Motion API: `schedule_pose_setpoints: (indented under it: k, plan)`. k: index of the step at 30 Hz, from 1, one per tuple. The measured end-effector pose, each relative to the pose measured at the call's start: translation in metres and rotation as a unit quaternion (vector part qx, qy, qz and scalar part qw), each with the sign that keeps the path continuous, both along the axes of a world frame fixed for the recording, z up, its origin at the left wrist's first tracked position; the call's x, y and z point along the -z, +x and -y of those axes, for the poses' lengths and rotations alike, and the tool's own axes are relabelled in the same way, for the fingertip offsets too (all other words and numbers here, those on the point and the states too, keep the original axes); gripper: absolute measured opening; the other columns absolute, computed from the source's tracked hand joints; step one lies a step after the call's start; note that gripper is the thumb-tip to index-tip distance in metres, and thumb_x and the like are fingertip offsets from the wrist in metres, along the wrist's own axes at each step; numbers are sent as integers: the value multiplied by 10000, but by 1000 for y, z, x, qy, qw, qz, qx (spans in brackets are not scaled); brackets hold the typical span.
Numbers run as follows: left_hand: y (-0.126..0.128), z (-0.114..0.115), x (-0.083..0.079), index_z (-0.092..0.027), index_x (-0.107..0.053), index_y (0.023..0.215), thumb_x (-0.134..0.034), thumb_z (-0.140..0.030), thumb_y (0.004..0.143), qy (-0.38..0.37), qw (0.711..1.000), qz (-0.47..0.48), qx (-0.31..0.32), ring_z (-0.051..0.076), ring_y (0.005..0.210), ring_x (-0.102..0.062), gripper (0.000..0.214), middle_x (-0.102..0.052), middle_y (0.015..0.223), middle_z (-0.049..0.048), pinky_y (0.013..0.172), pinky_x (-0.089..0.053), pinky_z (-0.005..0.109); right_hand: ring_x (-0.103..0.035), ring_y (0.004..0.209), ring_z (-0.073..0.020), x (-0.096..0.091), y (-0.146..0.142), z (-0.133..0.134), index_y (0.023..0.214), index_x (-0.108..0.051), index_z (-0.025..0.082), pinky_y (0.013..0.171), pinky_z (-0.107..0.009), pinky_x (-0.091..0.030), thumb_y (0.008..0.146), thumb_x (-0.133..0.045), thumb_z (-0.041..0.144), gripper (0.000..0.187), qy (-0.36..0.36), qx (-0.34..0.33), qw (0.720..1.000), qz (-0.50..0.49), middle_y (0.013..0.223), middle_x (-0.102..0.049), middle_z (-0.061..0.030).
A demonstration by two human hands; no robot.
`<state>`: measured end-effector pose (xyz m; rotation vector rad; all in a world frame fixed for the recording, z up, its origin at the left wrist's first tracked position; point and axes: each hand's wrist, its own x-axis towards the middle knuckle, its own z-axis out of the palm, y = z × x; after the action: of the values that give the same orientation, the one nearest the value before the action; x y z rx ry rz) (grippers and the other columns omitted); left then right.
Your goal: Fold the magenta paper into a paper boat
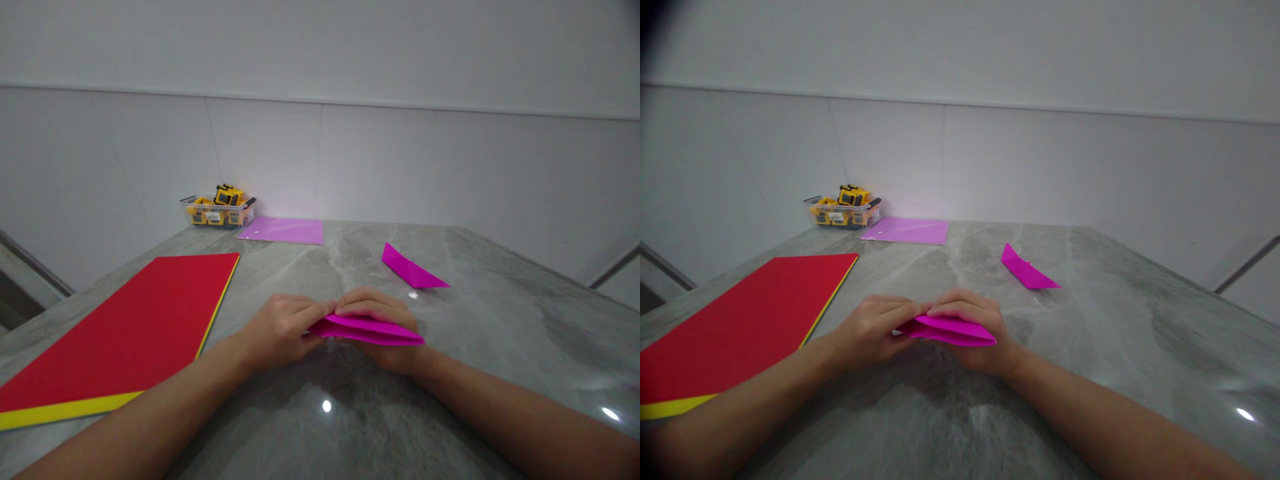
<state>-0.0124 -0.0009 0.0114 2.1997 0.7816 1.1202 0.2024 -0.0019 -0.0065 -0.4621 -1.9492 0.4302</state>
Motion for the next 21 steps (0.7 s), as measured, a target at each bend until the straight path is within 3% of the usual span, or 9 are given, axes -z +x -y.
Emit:
schedule_pose_setpoints:
  k: [7,9,11,14,16,18,21]
  plan:
    - [-2,-3,5,-198,-764,1013,-666,-175,819,98,994,-51,26,214,774,-730,219,-764,897,132,765,-560,304,-704,809,-185,-4,-3,2,1018,-734,245,728,-326,-582,820,-711,170,213,16,-37,999,-10,924,-742,-42]
    - [-1,-5,8,-170,-737,1043,-607,-205,865,147,985,-84,29,194,716,-713,223,-761,861,121,707,-552,296,-700,757,-172,-2,-4,0,970,-740,216,685,-304,-577,808,-728,161,172,23,-38,999,-29,875,-742,-46]
    - [1,-6,11,-151,-715,1005,-590,-246,880,150,980,-133,4,168,634,-666,201,-739,768,82,622,-509,265,-689,705,-165,2,-5,-2,909,-739,195,646,-287,-560,781,-762,182,131,3,-16,999,-45,812,-737,-41]
    - [7,-6,11,-146,-668,836,-669,-345,821,14,980,-182,-73,133,570,-573,200,-656,652,8,527,-399,220,-663,636,-163,11,-8,-8,790,-710,171,595,-272,-532,697,-833,280,189,-130,45,988,-76,717,-715,-25]
    - [11,-4,9,-143,-644,791,-715,-383,767,-110,978,-148,-95,124,576,-542,251,-620,644,-14,512,-367,211,-654,625,-163,15,-11,-11,798,-690,165,590,-271,-527,657,-849,367,294,-245,44,964,-97,722,-714,-25]
    - [15,-3,6,-133,-652,820,-730,-368,741,-222,969,-76,-74,123,591,-544,259,-621,664,-16,524,-385,211,-639,619,-151,16,-13,-13,840,-685,157,587,-261,-514,692,-808,434,338,-324,13,942,-88,741,-713,-30]
    - [19,2,2,-122,-677,858,-724,-280,729,-373,928,11,14,126,599,-591,209,-661,690,1,564,-449,220,-533,494,-98,14,-13,-11,709,-653,144,483,-208,-419,789,-694,506,372,-356,-23,934,-31,584,-622,1]
